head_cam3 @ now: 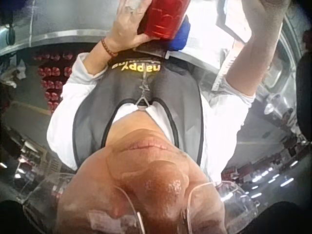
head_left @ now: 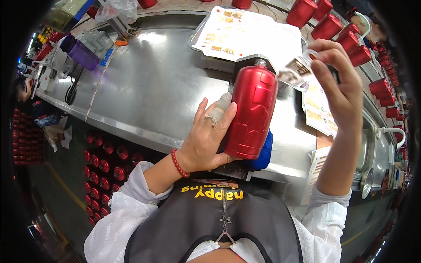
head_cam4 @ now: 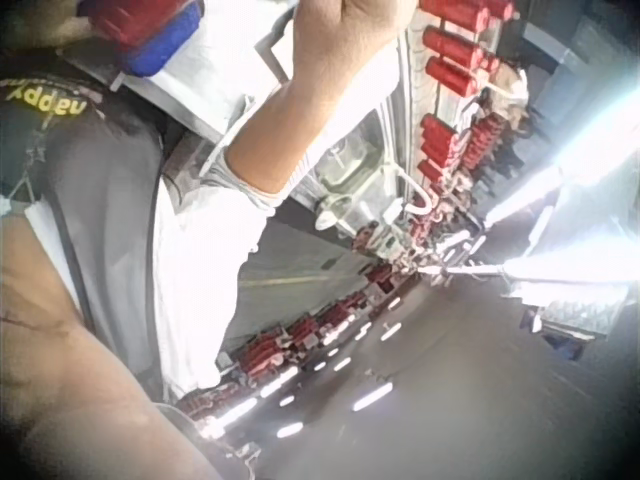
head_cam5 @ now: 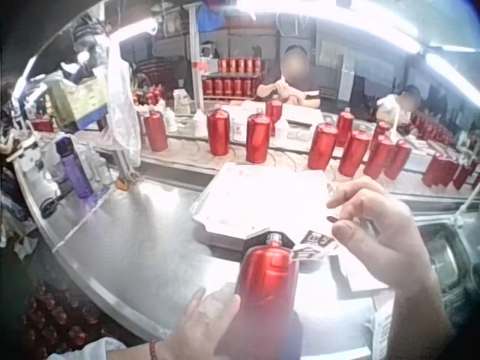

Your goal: The person applies gold decorative stickers to a red cylindrical container, smoothing each with a green pad and peeling off backing strips. The person repeats this process on multiple containers at a stainless steel workstation.

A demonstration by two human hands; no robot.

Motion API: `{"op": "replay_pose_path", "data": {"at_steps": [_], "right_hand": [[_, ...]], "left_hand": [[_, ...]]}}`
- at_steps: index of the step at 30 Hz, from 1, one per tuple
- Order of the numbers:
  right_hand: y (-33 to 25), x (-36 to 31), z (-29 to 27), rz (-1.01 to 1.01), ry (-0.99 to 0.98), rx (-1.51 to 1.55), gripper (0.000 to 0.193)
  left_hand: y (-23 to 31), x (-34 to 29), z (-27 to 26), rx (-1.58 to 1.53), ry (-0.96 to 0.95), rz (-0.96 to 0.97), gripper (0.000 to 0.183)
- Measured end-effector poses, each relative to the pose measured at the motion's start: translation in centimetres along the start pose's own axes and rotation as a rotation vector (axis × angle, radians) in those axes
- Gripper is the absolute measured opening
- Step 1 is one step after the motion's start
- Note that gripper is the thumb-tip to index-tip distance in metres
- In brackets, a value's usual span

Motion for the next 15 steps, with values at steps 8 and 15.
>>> {"op": "replay_pose_path", "data": {"at_steps": [8, 15], "right_hand": [[1.0, -4.2, 4.6, 0.22, -0.095, 0.25, 0.015], [2.9, -4.3, 6.4, 0.183, -0.009, 0.13, 0.014]], "left_hand": [[-1.4, 3.5, 0.8, -0.959, 0.298, -0.319, 0.101], [-0.8, 5.4, 2.0, -0.507, 0.249, -0.374, 0.1]]}}
Point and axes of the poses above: each hand's wrist, its own x-axis towards the middle knuckle, its own z-axis out of the palm, y = z × x, the point moved 3 cm from there along x, towards the middle knuckle, and after that the axes turned 10 degrees about z, right-handed, at the moved point
